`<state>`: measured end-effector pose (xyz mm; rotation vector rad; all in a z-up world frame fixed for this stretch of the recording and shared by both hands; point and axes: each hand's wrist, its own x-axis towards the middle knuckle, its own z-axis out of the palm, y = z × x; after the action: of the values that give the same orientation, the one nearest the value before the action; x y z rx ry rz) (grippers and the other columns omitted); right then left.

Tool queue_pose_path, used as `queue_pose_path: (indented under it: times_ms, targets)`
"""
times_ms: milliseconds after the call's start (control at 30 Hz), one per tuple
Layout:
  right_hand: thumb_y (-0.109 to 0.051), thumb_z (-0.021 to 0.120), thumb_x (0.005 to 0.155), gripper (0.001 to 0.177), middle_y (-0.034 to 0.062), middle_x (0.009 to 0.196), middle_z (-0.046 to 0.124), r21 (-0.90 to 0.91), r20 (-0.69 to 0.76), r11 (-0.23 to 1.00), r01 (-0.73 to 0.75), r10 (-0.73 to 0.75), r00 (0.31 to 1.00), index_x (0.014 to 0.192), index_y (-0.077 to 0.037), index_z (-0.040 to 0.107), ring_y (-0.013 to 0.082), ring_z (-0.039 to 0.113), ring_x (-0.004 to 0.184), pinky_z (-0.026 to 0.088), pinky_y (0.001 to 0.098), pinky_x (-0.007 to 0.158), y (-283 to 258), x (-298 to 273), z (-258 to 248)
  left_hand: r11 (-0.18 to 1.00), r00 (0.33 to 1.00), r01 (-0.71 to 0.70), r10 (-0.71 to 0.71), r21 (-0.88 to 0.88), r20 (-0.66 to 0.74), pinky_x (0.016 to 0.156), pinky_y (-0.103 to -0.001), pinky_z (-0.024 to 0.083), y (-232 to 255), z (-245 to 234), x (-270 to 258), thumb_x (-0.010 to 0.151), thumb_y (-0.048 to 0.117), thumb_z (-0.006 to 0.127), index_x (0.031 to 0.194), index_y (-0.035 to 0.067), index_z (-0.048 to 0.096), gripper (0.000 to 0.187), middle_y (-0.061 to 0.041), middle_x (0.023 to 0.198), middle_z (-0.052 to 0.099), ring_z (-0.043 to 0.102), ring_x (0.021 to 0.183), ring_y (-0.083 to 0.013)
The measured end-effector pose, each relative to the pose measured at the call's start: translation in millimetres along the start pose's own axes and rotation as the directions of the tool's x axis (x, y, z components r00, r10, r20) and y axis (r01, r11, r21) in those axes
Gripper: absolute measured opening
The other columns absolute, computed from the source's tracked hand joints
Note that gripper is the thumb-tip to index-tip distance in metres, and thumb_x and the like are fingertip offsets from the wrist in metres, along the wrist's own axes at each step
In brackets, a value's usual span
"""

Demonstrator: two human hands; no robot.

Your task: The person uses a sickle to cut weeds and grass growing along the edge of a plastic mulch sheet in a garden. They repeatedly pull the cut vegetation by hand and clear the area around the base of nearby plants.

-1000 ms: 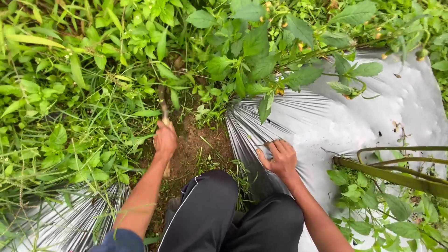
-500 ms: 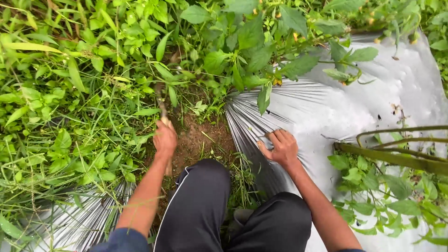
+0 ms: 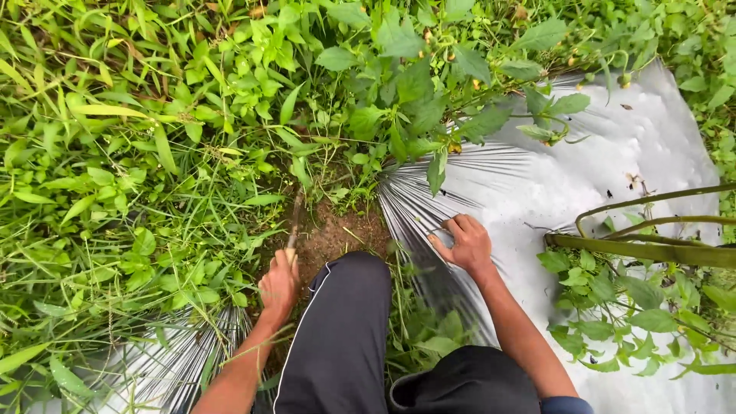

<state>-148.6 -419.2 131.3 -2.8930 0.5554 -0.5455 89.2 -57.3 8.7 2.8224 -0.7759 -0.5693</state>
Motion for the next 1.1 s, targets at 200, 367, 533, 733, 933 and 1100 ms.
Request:
queue_pose_path:
  times_ms: [200,367,533,733,933,1100]
  targets:
    - [-0.048,0.072,0.090,0.034,0.0061,0.076,0.053,-0.002,0.024,1.000,0.021,-0.021,0.999,0.087,-0.015,0.067,0.0270,0.062,0.068,0.053,0.0346,0.069,-6,-11,0,0.978,0.918,0.093,-0.012,-0.185,0.398,0.084,-0.059,0.059,-1,-61,-28,0.101,0.055,0.045,0.113,0.017,0.048,0.040,-0.020,0.096,0.074,0.074,0.094,-0.0481]
    - [-0.056,0.071,0.090,0.031,-0.0025,0.078,0.057,0.074,0.135,0.977,-0.199,0.188,0.973,0.096,-0.026,0.073,0.0197,0.065,0.066,0.054,0.0322,0.066,0,-12,2,0.901,0.877,0.329,-0.181,-0.282,0.445,0.100,-0.053,0.054,-20,-44,-40,0.104,0.054,0.039,0.132,0.033,0.050,0.037,-0.010,0.138,0.066,0.067,0.120,-0.0403]
    - [-0.031,0.073,0.094,0.018,0.0073,0.083,0.065,0.272,0.177,0.950,-0.152,0.106,0.979,0.102,-0.016,0.073,0.0290,0.070,0.071,0.058,0.0381,0.064,-46,77,32,0.843,0.916,0.386,-0.304,-0.374,0.260,0.084,-0.055,0.058,-18,-48,-23,0.103,0.056,0.050,0.117,0.024,0.052,0.035,-0.021,0.098,0.074,0.073,0.098,-0.0432]
    - [-0.052,0.071,0.095,0.083,0.0315,0.141,0.043,0.255,0.613,0.949,-0.183,-0.013,0.790,0.153,-0.006,0.033,0.0520,0.049,0.132,0.046,0.0663,0.104,-137,203,87,0.779,0.905,0.424,-0.342,-0.462,0.254,0.078,-0.059,0.055,-6,-87,-17,0.101,0.049,0.055,0.118,0.016,0.047,0.037,-0.025,0.088,0.070,0.071,0.093,-0.0486]
    - [-0.030,0.074,0.085,0.081,0.0261,0.153,0.036,0.056,0.758,0.991,-0.124,0.038,0.651,0.154,-0.013,0.035,0.0481,0.047,0.134,0.051,0.0611,0.100,-132,192,151,0.789,0.967,0.254,-0.188,-0.559,0.173,0.067,-0.055,0.053,-15,-74,14,0.100,0.032,0.062,0.112,0.009,0.049,0.029,-0.021,0.080,0.069,0.073,0.077,-0.0414]
    - [-0.001,0.066,0.087,0.015,0.0219,0.080,0.075,0.165,0.685,0.974,0.157,-0.228,0.692,0.085,-0.005,0.081,0.0437,0.077,0.077,0.063,0.0507,0.056,-93,27,265,0.785,0.959,0.277,-0.186,-0.554,0.215,0.062,-0.053,0.053,-28,-34,22,0.107,0.042,0.046,0.118,0.009,0.052,0.035,-0.021,0.082,0.066,0.071,0.073,-0.0389]
